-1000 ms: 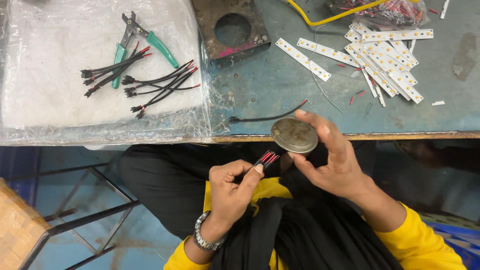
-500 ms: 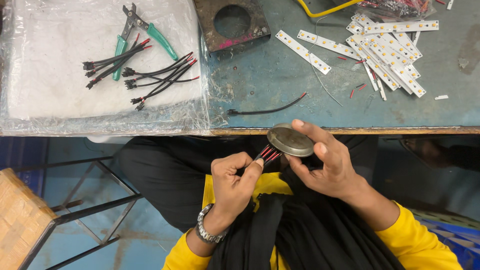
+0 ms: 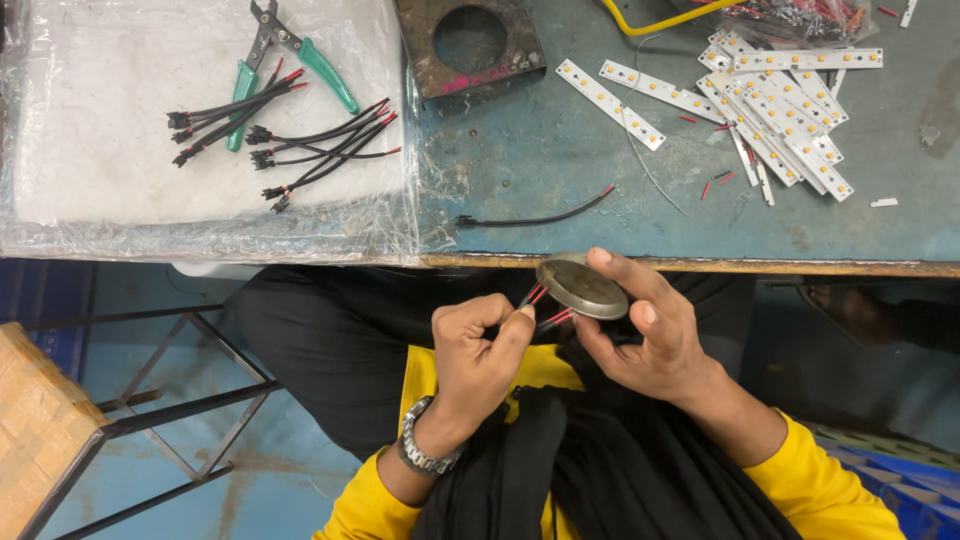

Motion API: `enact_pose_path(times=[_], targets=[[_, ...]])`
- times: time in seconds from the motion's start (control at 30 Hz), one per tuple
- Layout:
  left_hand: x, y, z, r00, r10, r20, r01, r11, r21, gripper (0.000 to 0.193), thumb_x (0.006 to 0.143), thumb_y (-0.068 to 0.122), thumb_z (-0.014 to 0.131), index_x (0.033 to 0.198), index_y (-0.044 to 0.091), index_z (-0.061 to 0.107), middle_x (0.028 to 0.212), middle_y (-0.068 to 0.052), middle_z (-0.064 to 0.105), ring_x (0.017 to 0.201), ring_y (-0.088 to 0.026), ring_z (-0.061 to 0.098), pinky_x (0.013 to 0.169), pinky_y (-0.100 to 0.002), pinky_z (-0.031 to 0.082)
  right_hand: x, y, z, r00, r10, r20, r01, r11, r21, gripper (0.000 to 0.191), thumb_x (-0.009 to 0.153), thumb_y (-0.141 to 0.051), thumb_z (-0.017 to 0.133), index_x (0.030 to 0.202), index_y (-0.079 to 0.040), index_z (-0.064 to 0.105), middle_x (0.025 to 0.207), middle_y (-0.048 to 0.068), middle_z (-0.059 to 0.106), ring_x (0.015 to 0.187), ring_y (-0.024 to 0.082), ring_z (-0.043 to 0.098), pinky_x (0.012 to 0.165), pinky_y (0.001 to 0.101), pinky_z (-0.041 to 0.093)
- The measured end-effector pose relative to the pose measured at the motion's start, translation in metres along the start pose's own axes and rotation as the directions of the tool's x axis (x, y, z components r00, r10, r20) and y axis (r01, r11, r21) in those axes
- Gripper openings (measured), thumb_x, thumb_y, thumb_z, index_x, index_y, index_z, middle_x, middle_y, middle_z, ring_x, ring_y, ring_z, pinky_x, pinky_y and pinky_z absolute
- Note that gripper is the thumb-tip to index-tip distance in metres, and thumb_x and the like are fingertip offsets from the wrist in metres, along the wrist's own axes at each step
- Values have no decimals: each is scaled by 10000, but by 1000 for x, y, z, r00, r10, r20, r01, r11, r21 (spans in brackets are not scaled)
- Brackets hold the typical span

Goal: The person solders red and black wires to LED strip modules and then to a white plastic housing. They use a soldering iron and flux, handling multiple wires and LED strips one at a time, placing finished wires into the housing.

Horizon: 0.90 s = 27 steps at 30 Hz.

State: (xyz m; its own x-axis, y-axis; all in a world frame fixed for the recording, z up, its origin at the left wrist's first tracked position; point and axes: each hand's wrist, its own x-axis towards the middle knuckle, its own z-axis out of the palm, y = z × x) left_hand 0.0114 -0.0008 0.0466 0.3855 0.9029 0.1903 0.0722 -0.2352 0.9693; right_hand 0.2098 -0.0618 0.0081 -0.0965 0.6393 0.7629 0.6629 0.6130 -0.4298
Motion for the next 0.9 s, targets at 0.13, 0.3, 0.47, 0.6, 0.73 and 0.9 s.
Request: enact_pose_path(times=[0.13, 0.3, 0.47, 0.6, 0.73, 0.9], targets=[[1, 1, 1, 1000, 6, 0, -6, 1000, -7, 313, 900, 23, 669, 627, -24, 524, 510, -15, 430, 465, -49, 367, 455, -288, 260, -1, 1, 0, 1000, 7, 3, -7, 1000, 4, 1164, 821, 118, 792, 1641, -342, 106, 1476, 217, 485, 1143, 349, 705, 867, 391, 631], [2, 2, 2, 1000, 28, -5, -28, 1000, 8, 302, 898, 21, 664, 634, -21, 523, 517, -22, 426, 467, -52, 383, 458, -288, 277, -3, 1, 0, 1000, 7, 15, -7, 1000, 12, 1171, 811, 117, 791, 1642, -339, 103, 1481, 216, 480, 1197, 368, 682, 905, 405, 635], [3, 3, 3, 1000, 27, -8, -27, 999, 17, 310, 897, 21, 667, 629, -22, 517, 510, -23, 417, 462, -54, 369, 455, -289, 268, -3, 2, 0, 1000, 2, 13, -2, 1000, 7, 1163, 807, 111, 796, 1639, -327, 111, 1478, 218, 484, 1228, 367, 666, 927, 414, 636], [4, 2, 4, 1000, 15, -7, -15, 1000, 19, 301, 894, 23, 662, 630, -22, 525, 506, -21, 421, 458, -52, 368, 451, -289, 265, -4, 2, 0, 1000, 5, 15, -6, 1000, 13, 1156, 807, 106, 796, 1637, -327, 118, 1478, 218, 485, 1234, 374, 661, 933, 420, 634], [4, 1, 5, 1000, 14, -4, -14, 1000, 14, 319, 899, 25, 665, 625, -20, 508, 505, -22, 409, 465, -53, 361, 455, -292, 258, -5, 2, 0, 1000, 8, 18, -8, 1000, 23, 1149, 811, 102, 793, 1636, -332, 122, 1479, 216, 485, 1239, 372, 658, 943, 423, 629], [4, 2, 5, 1000, 12, 0, -12, 1000, 21, 319, 899, 28, 664, 623, -21, 513, 503, -23, 408, 460, -50, 361, 452, -292, 259, -5, 2, 0, 1000, 11, 20, -11, 1000, 20, 1148, 809, 94, 795, 1636, -330, 121, 1472, 220, 490, 1238, 375, 656, 946, 430, 628]])
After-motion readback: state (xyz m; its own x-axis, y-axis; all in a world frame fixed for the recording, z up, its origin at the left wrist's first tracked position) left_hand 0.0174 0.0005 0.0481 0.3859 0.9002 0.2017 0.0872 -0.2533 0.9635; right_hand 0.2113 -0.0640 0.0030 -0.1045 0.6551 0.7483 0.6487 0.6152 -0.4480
